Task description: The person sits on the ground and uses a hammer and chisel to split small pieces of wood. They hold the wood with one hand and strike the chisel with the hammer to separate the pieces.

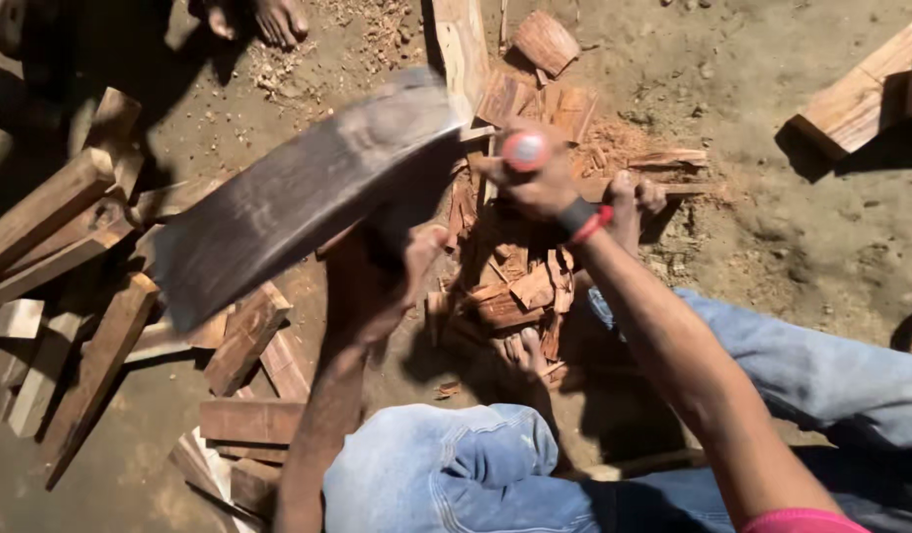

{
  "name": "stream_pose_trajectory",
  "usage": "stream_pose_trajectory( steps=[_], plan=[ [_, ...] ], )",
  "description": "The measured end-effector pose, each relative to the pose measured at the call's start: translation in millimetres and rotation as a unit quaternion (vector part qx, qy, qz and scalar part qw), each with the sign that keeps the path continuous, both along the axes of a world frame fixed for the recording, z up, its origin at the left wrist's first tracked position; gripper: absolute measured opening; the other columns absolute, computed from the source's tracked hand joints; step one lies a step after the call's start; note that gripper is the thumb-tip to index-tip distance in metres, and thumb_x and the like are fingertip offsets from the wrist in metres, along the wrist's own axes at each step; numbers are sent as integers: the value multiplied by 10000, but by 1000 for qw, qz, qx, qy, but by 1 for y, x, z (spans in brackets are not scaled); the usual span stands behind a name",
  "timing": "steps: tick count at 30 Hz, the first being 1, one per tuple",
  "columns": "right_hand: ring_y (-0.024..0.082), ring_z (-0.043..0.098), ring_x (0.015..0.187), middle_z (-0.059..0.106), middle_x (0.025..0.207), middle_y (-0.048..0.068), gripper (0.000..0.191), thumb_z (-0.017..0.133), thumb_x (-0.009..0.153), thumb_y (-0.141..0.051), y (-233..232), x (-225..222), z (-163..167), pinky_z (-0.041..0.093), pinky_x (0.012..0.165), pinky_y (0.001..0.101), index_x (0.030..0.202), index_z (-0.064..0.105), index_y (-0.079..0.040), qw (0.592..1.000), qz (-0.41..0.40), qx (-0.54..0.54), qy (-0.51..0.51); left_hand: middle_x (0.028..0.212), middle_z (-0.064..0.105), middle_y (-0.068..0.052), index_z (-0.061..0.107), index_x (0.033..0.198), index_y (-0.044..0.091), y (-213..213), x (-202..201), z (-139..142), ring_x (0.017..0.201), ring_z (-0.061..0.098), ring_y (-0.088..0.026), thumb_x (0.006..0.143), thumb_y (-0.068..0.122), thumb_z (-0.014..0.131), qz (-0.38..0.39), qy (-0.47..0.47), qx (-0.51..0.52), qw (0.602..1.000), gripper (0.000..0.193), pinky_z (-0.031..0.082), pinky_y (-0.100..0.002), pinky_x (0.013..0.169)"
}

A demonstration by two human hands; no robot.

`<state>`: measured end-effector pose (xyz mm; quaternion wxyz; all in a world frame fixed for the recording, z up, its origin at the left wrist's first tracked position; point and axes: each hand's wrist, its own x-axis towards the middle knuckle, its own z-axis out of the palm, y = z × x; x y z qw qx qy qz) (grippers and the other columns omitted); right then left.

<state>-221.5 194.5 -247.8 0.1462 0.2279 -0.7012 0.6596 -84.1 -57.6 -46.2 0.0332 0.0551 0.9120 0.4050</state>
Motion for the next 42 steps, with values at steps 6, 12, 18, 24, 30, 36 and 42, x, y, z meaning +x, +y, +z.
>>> stream_pose_trajectory(
  steps=[6,12,18,24,30,36,42],
  plan=[
    [155,471,538,448,664,24,80,579,1009,-101,67,59,50,477,533,307,937,583,-135,849,53,-517,-92,727,416,-15,447,938,48,10,-24,-28,579,427,-94,1034,52,697,25,219,270,937,267,375,-234,532],
    [138,517,539,530,676,43,182,660,1009,-26,9,50,111,452,449,275,890,527,-63,985,7,-171,-20,759,416,24,400,985,79,5,-19,-94,601,428,-60,1008,-5,647,90,167,419,888,262,365,-220,535],
    [95,493,470,511,664,17,246,727,1008,-99,-7,18,142,420,387,271,902,506,-89,950,49,-304,-53,834,406,17,419,987,75,9,-20,-94,709,412,-84,1019,61,678,80,189,367,907,261,363,-246,618],
    [82,491,443,496,632,9,276,709,1053,-83,-9,22,120,396,381,257,890,486,-81,966,12,-253,-58,847,396,15,419,967,74,13,-16,-87,771,414,-108,1028,167,703,79,161,308,934,305,361,-275,711],
    [105,520,438,512,623,20,303,711,1047,-60,-6,18,110,411,373,271,847,484,-68,972,-14,-231,-42,864,385,4,415,958,72,14,-13,-83,755,408,-103,1029,147,698,95,165,293,937,301,365,-265,673],
    [134,546,492,548,661,66,266,736,1053,-92,-12,9,100,464,413,288,869,553,-36,988,-47,-138,51,842,398,12,404,963,75,15,-11,-82,730,413,-94,1045,109,691,81,178,333,923,300,363,-250,661],
    [97,531,472,534,593,8,276,735,1006,-125,-13,7,103,443,357,256,812,547,-69,979,-42,-199,-1,795,377,28,407,949,84,16,-12,-85,705,397,-94,1046,142,688,61,178,345,920,304,359,-264,652]
  ],
)
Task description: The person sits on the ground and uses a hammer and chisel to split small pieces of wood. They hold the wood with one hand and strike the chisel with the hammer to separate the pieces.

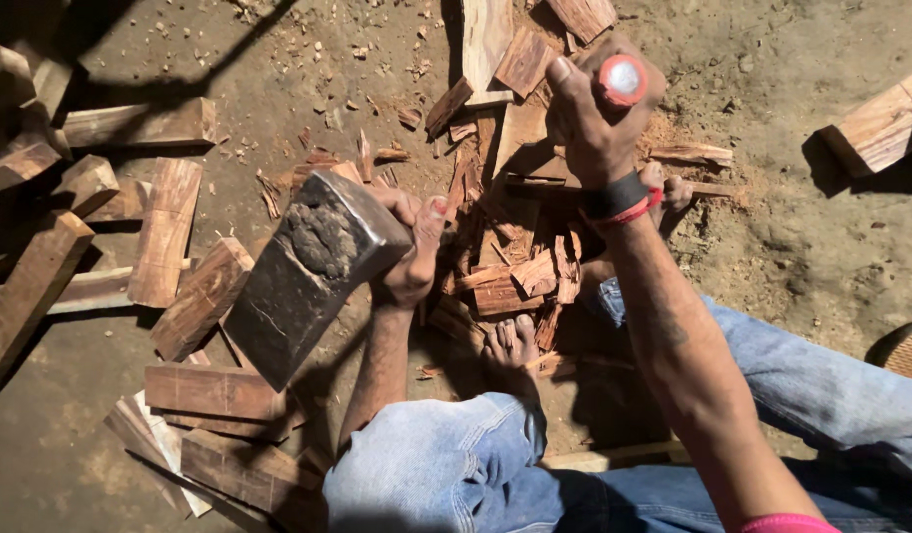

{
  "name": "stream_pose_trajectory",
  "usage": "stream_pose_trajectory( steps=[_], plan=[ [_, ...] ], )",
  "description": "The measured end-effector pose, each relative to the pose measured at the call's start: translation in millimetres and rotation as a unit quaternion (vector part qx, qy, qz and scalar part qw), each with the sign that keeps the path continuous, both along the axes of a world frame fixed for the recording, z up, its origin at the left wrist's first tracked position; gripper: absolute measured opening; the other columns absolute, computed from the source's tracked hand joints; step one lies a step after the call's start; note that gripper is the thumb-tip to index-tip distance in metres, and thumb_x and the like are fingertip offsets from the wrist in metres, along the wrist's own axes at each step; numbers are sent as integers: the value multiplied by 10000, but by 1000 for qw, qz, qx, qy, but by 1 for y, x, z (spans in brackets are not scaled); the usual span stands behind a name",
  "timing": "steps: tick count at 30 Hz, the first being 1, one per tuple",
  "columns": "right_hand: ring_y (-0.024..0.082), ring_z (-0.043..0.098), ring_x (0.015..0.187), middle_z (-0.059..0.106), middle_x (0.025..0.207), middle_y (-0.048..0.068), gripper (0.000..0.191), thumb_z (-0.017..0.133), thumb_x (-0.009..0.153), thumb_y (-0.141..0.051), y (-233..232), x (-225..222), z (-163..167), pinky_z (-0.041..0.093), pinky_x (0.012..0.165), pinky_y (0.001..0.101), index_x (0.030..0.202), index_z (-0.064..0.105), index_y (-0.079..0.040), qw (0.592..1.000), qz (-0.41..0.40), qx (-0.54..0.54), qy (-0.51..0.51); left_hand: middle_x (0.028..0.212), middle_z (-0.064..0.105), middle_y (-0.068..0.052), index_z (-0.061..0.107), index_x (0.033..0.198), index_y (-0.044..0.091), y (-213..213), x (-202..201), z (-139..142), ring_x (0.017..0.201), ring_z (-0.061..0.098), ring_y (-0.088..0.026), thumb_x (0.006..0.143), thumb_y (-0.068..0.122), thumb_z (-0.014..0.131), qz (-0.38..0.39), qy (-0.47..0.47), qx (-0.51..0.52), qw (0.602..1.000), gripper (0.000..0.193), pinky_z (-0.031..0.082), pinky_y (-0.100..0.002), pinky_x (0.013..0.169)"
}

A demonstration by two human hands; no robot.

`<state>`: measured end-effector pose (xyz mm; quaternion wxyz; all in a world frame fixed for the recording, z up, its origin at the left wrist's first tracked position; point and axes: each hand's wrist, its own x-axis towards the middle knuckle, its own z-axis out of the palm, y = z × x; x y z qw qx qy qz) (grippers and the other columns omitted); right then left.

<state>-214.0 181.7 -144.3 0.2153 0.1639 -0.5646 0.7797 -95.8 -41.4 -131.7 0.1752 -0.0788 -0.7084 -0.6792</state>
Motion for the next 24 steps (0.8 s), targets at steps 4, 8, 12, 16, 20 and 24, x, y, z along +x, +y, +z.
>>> stream_pose_trajectory(
  steps=[4,8,12,16,20,24],
  plan=[
    [105,533,488,543,617,25,274,738,1018,-121,4,0,-3,440,368,259,820,557,-62,1000,-11,9,15,787,385,26,417,931,98,-1,1,-5,706,405,-105,1049,173,692,4,10,-19,1000,308,369,-284,665],
    [92,548,522,538,617,17,305,755,996,-167,3,-4,-17,452,410,255,787,552,-80,996,-58,64,20,802,387,16,417,922,108,-2,0,-14,728,399,-117,1069,216,698,29,25,-69,997,335,366,-298,691],
    [108,573,629,583,707,32,268,762,966,-214,-15,-7,-37,504,527,280,807,605,-66,980,-118,152,47,736,460,11,474,892,103,-4,-4,3,668,447,-113,1015,343,709,45,-15,-87,995,357,400,-276,598],
    [160,600,723,620,794,59,225,718,981,-228,-29,-3,-61,512,627,316,880,630,-48,962,-107,244,55,766,525,-42,530,963,84,-19,-9,70,690,512,-149,997,309,698,-34,-142,-209,967,283,435,-296,623],
    [212,627,818,658,881,87,218,675,995,-242,-24,-6,-89,520,728,352,953,656,-29,962,-103,247,45,795,590,-94,585,1035,65,-39,-35,126,712,576,-184,980,275,686,-97,-153,-238,954,240,470,-315,647],
    [264,655,912,695,968,114,252,631,1010,-256,-26,-16,-109,529,829,388,1026,682,-10,932,-140,320,91,825,654,-147,641,1106,45,-25,-49,117,734,641,-220,962,241,675,-126,-211,-430,869,246,506,-335,671]
  ],
)
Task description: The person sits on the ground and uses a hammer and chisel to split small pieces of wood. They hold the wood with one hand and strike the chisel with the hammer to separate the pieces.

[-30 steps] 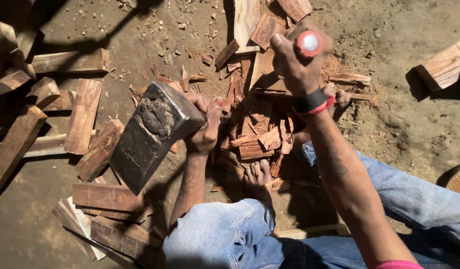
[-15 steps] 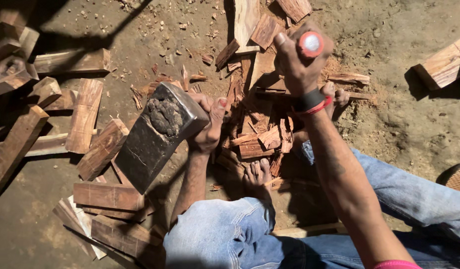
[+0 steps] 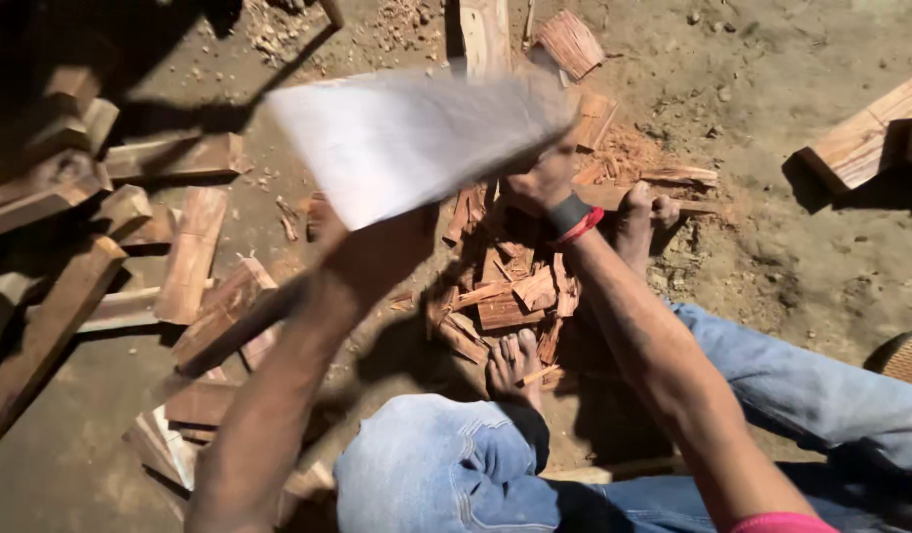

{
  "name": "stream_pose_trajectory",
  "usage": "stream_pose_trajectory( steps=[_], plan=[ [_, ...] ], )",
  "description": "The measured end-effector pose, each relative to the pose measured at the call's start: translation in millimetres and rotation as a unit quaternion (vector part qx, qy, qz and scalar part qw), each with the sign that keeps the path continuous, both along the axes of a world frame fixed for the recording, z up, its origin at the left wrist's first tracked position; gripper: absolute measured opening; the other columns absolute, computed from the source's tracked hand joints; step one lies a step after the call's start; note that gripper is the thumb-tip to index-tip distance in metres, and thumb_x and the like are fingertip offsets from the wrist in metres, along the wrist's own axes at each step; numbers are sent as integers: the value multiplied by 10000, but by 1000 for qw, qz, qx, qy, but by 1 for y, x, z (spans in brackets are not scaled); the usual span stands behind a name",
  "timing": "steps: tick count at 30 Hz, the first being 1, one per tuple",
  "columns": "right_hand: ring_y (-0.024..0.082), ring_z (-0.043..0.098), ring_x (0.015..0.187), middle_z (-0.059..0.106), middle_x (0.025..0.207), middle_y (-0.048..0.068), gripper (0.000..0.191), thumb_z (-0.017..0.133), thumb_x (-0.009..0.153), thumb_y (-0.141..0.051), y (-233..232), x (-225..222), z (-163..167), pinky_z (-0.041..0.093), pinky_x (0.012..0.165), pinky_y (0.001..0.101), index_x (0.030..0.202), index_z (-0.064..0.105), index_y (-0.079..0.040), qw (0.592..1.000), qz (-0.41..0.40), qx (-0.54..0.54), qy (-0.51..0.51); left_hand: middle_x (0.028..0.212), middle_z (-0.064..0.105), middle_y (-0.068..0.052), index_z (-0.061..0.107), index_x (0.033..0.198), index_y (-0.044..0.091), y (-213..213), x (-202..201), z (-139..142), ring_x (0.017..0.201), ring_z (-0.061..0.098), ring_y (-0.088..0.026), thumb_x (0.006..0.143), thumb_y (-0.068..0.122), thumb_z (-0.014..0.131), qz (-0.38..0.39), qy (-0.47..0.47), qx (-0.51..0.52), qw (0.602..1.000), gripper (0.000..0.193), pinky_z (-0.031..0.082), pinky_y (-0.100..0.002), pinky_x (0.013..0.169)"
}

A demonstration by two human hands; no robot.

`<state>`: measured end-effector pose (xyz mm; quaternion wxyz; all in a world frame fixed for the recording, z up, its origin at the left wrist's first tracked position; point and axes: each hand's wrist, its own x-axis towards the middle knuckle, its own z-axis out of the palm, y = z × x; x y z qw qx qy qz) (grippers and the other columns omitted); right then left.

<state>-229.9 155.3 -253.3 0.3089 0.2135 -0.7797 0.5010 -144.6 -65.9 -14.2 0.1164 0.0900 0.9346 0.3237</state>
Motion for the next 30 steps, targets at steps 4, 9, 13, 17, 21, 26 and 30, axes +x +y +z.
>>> stream_pose_trajectory(
  steps=[4,9,13,17,21,26,30],
  plan=[
    [270,657,914,696,959,108,286,596,1002,-284,-11,-10,10,541,859,397,990,678,-10,980,55,-178,-67,854,719,-200,696,1177,26,30,17,6,757,705,-255,944,208,664,15,-64,-55,996,297,541,-354,695],
    [149,525,710,558,751,25,248,763,917,-172,-1,11,59,468,671,309,811,584,-38,962,172,-139,-163,961,708,-192,640,1251,0,28,42,100,877,701,-232,948,190,711,-2,117,419,900,364,565,-355,800],
    [104,443,617,475,657,3,343,841,872,-99,-4,21,85,414,578,282,733,533,-42,965,149,-116,-184,953,717,-190,643,1251,-11,11,20,120,842,698,-214,953,156,691,11,283,471,836,344,573,-356,779],
    [91,596,853,631,902,-4,213,752,794,-22,-7,22,89,503,809,263,954,615,-54,860,227,-341,-303,945,727,-188,646,1252,-22,27,16,45,807,695,-196,958,121,670,-28,41,-97,994,327,582,-357,757],
    [185,589,666,591,729,90,226,787,869,-133,-7,13,94,512,664,339,838,585,-36,982,142,-75,-103,941,740,-202,688,1178,-65,34,32,-1,797,684,-179,886,90,740,76,78,112,988,335,573,-371,755],
    [239,673,684,695,778,106,285,784,703,-121,-100,8,94,554,652,352,962,677,-70,964,215,20,-153,997,622,-131,545,1165,-12,17,56,2,791,607,-167,1002,-4,647,75,260,348,898,193,510,-329,661],
    [193,670,648,682,726,75,160,783,846,-158,-106,12,94,538,632,332,863,642,-86,964,160,-21,-212,864,501,-26,425,1088,73,6,63,-40,571,488,-87,1036,-18,659,150,206,540,802,256,408,-243,480]
  ],
)
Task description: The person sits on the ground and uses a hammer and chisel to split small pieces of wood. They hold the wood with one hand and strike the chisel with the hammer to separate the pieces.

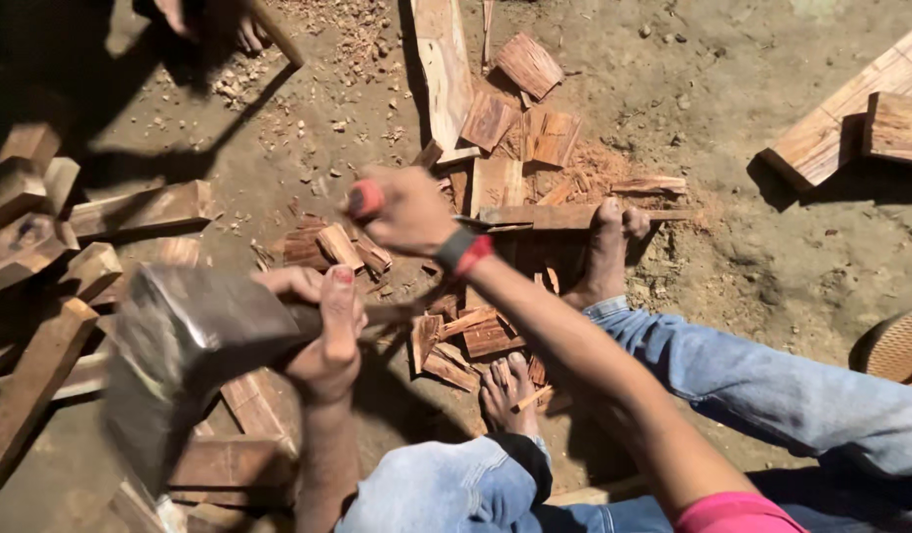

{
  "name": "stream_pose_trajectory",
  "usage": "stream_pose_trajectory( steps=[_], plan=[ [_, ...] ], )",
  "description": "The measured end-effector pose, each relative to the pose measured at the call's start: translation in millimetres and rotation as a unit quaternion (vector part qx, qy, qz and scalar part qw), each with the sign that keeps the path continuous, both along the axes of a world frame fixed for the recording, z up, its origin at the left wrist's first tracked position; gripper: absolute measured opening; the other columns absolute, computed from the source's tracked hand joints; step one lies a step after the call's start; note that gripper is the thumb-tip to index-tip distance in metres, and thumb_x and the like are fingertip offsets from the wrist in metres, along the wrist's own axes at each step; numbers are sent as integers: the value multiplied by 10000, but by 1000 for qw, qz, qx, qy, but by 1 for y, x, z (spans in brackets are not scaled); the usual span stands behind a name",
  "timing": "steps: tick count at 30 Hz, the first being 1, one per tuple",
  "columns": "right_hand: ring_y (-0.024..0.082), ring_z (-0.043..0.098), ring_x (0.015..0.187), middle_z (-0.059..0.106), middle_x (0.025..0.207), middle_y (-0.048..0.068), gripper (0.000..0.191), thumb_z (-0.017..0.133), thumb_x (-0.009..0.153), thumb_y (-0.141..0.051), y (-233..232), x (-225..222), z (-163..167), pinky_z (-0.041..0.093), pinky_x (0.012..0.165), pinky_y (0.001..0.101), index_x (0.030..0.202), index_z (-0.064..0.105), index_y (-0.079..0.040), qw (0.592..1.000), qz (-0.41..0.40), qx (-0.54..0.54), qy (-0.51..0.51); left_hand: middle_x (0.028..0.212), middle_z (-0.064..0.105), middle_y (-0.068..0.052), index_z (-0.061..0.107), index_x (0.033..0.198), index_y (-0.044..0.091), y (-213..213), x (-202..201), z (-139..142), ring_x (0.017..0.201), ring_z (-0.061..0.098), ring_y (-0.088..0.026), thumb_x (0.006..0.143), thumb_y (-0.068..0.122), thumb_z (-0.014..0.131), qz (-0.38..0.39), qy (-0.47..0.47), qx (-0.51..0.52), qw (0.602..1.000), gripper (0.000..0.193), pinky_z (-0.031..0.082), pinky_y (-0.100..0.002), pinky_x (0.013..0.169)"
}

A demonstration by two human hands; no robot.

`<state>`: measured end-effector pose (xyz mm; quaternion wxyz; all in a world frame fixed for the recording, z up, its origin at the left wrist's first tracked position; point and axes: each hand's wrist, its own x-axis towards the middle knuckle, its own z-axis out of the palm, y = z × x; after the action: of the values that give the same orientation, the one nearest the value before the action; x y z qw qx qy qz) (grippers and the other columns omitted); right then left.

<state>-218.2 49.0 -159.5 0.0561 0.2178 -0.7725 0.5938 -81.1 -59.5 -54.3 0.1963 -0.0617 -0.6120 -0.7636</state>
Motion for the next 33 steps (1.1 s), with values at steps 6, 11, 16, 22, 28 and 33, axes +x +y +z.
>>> stream_pose_trajectory(
  steps=[6,11,16,22,28,33],
  plan=[
    [142,538,633,572,822,53,200,743,977,-123,160,-5,42,471,545,301,952,548,-84,927,-109,-356,43,900,485,-47,368,1053,97,-4,3,-85,593,469,-115,1031,-46,638,118,4,30,993,306,407,-272,511],
    [111,458,446,510,636,40,312,741,1041,-134,174,8,62,368,388,268,872,497,-39,935,-58,-348,-23,782,466,-35,375,1084,85,-2,6,-80,521,440,-93,1030,-38,653,85,10,19,996,308,375,-248,455],
    [94,463,429,497,631,26,361,761,1036,-143,165,11,55,380,377,268,826,483,-47,947,-80,-311,-31,799,465,-40,365,1085,91,6,5,-64,523,437,-88,1014,-29,647,58,17,18,998,314,375,-233,413],
    [106,478,429,522,630,34,321,778,1025,-139,174,4,35,396,383,268,851,527,-40,948,-77,-307,-22,783,465,-43,358,1085,98,3,7,-63,500,430,-87,1015,-35,651,58,24,7,998,329,374,-231,410],
    [102,583,603,620,710,9,350,800,1019,-270,163,-11,19,490,516,257,804,616,-65,988,-83,-100,82,832,464,-56,362,1088,91,1,5,-63,491,426,-89,1011,-52,644,69,22,28,997,325,372,-238,412],
    [105,545,569,593,707,26,395,837,1002,-285,159,-9,9,450,531,261,777,595,-69,986,-128,-62,92,765,454,-40,370,1116,88,1,4,-65,485,424,-89,1053,-56,642,59,35,22,997,314,372,-254,440]
  ],
)
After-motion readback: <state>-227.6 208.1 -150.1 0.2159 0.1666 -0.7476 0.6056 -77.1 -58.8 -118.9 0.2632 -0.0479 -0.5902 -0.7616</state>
